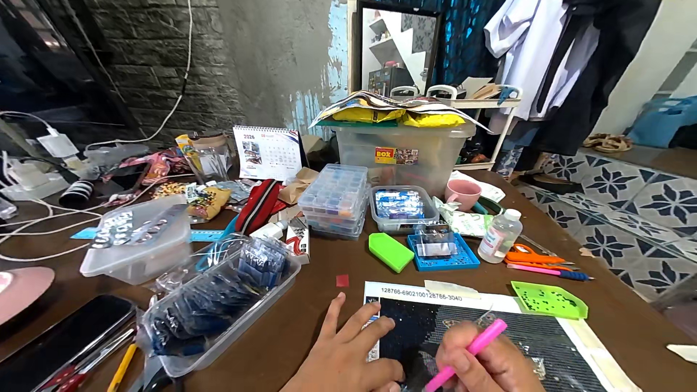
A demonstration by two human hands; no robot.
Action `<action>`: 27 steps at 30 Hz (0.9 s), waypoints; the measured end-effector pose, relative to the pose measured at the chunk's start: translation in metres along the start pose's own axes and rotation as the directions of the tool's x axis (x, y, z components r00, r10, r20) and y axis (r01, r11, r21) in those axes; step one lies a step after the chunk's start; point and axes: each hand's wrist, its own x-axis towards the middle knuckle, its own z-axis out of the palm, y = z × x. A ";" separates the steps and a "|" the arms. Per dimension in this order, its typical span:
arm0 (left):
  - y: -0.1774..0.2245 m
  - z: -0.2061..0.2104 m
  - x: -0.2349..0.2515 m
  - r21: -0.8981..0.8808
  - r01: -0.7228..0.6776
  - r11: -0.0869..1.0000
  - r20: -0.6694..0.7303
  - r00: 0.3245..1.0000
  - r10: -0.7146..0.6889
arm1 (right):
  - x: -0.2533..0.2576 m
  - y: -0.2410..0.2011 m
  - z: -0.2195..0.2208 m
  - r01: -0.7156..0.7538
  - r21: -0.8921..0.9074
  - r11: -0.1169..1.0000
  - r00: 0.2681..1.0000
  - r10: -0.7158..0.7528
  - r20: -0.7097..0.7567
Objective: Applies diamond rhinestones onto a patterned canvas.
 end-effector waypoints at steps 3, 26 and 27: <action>-0.001 0.001 -0.001 -0.061 0.020 0.998 0.001 1.000 -0.020 | -0.001 -0.002 0.002 0.039 0.013 0.999 0.996 -0.040 0.081; -0.005 0.000 -0.002 -0.114 -0.001 0.993 0.019 1.000 0.003 | 0.001 -0.006 0.004 0.097 -0.035 0.995 0.984 -0.090 0.151; -0.005 0.000 -0.002 -0.116 0.001 0.993 0.019 1.000 0.001 | 0.001 -0.006 0.004 0.099 -0.038 0.994 0.984 -0.093 0.152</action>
